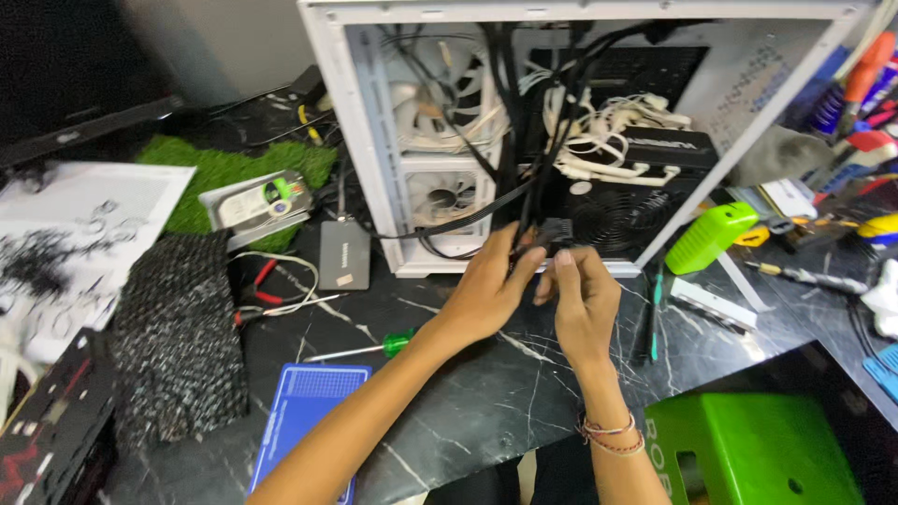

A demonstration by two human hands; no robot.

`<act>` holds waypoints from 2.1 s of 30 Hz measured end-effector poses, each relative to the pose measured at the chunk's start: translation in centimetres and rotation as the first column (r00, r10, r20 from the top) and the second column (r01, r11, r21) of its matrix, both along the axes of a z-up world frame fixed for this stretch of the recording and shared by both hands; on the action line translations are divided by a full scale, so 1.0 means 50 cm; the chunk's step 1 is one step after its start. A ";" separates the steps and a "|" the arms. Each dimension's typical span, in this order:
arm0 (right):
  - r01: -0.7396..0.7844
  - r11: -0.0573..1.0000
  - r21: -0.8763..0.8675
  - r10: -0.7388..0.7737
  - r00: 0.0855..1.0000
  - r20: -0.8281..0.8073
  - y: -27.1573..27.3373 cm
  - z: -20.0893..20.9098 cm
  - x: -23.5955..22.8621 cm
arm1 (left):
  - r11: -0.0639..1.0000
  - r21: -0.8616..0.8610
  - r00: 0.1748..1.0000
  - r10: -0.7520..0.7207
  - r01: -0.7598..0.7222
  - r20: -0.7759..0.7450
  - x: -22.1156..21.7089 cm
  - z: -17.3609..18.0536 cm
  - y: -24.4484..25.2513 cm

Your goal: The person organizes cables inside a white computer case using black zip ties. They gather loose wires, wrap the ties around them, and pull them tight to secure the bundles. The person also handles a pile of used zip ties on the desk.

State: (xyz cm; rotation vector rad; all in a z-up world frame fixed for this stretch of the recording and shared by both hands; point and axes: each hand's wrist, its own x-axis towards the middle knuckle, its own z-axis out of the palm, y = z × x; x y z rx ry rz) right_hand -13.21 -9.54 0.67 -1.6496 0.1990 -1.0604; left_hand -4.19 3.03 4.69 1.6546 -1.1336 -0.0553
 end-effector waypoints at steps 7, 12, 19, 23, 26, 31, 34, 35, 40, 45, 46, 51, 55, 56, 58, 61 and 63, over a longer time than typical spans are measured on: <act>-0.141 0.990 -0.012 0.141 0.990 0.019 0.092 0.024 0.000 | 0.991 -0.057 0.987 0.128 -0.123 0.096 -0.063 0.020 0.115; -0.278 0.956 -0.093 0.277 0.961 -0.023 0.150 0.018 0.006 | 0.959 -0.132 0.968 0.245 -0.250 -0.052 -0.102 -0.011 0.191; -0.444 0.884 -0.148 0.425 0.894 -0.141 0.252 0.049 0.011 | 0.906 -0.163 0.907 0.348 -0.390 -0.236 -0.133 -0.042 0.309; -0.582 0.781 -0.228 0.517 0.806 -0.287 0.297 0.056 0.033 | 0.863 -0.201 0.885 0.436 -0.463 -0.165 -0.118 -0.036 0.379; -0.643 0.708 -0.291 0.520 0.754 -0.401 0.323 0.083 0.047 | 0.853 -0.201 0.876 0.458 -0.481 -0.150 -0.109 -0.005 0.435; -0.731 0.615 -0.297 0.487 0.648 -0.585 0.382 0.136 0.111 | 0.830 -0.203 0.853 0.517 -0.520 -0.072 -0.052 0.025 0.535; -0.802 0.548 -0.236 0.504 0.542 -0.672 0.429 0.157 0.177 | 0.815 -0.156 0.829 0.554 -0.558 -0.073 0.007 0.037 0.596; -0.817 0.502 -0.286 0.505 0.545 -0.670 0.447 0.164 0.201 | 0.818 -0.111 0.824 0.566 -0.564 -0.018 0.031 0.044 0.617; -0.846 0.437 -0.307 0.542 0.520 -0.660 0.549 0.201 0.333 | 0.762 0.122 0.772 0.623 -0.636 0.130 0.175 0.055 0.738; -0.888 0.396 -0.236 0.511 0.426 -0.746 0.655 0.252 0.445 | 0.592 0.316 0.647 0.755 -0.742 0.103 0.306 0.039 0.839; -0.887 0.391 -0.247 0.529 0.436 -0.728 0.672 0.247 0.475 | 0.579 0.311 0.637 0.760 -0.754 0.130 0.330 0.023 0.859; -0.881 0.308 -0.360 0.438 0.467 -0.768 0.748 0.222 0.603 | 0.590 0.380 0.667 0.738 -0.712 0.105 0.373 0.006 0.935; -0.905 0.261 -0.337 0.407 0.419 -0.812 0.783 0.226 0.651 | 0.491 0.363 0.568 0.810 -0.792 0.144 0.382 -0.034 0.968; -0.905 0.251 -0.344 0.392 0.420 -0.819 0.791 0.229 0.656 | 0.437 0.431 0.531 0.839 -0.790 0.121 0.382 -0.034 0.966; -0.906 0.242 -0.348 0.379 0.418 -0.826 0.803 0.222 0.672 | 0.382 0.499 0.490 0.865 -0.778 0.103 0.393 -0.062 0.971; -0.907 0.198 -0.371 0.415 0.420 -0.807 0.824 0.189 0.708 | 0.306 0.461 0.422 0.890 -0.833 0.172 0.418 -0.125 0.993; -0.891 0.145 -0.430 0.429 0.449 -0.784 0.840 0.164 0.731 | 0.332 0.425 0.419 0.899 -0.842 0.128 0.423 -0.143 1.003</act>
